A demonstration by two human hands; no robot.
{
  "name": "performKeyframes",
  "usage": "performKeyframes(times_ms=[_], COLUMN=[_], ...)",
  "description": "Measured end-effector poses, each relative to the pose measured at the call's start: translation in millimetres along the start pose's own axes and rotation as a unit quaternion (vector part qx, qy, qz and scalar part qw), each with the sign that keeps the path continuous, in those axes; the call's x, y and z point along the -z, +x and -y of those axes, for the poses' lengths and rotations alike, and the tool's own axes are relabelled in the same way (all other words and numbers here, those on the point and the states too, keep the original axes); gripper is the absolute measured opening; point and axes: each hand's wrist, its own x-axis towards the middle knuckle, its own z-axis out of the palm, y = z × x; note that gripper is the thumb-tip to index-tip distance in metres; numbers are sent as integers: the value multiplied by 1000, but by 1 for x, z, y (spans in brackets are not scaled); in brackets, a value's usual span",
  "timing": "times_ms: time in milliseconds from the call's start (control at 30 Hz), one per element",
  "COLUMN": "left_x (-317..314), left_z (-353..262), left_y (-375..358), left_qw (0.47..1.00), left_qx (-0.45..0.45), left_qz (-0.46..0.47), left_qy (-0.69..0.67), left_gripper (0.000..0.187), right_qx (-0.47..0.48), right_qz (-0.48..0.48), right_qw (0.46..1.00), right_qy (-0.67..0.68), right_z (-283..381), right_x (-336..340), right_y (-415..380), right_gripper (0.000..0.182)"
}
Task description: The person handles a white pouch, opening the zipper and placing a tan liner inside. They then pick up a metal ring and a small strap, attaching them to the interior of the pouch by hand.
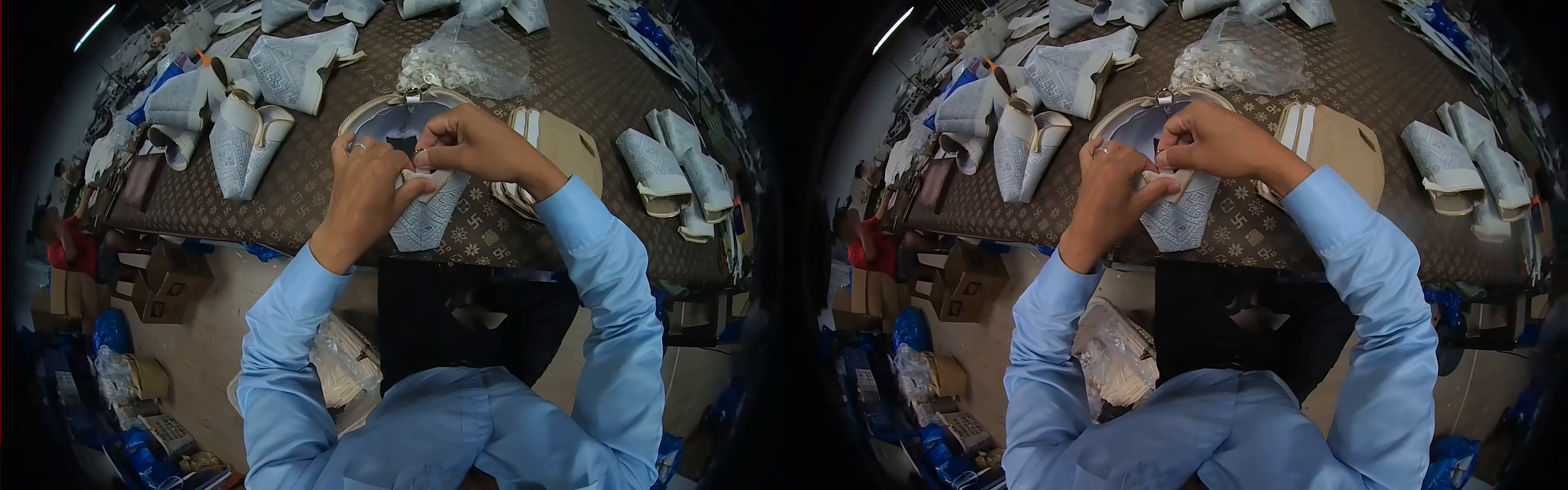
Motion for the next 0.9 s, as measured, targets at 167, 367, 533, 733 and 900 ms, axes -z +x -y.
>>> performKeyframes(times_ms=[167,367,533,733,900], left_x=[-3,-1,0,-5,-7], left_z=[3,2,-5,-4,-2], left_y=[-1,-1,-2,-9,-11], left_qw=[1000,1000,999,998,997], left_qx=[-11,-26,-53,-57,-77], left_qz=[-24,-2,-8,-21,-25], left_qy=[-13,-1,4,-2,-5], left_gripper=[29,30,27,24,20], right_qx=[4,-11,-72,-33,-38], right_qz=[20,6,-32,-64,-72], right_qw=[999,998,996,997,996], right_qy=[43,65,30,40,24], right_z=[0,-4,3,1,7], right_x=[5,0,-4,-19,-21], right_y=[-5,-7,-10,-15,-21], right_gripper=[12,14,12,8,6])
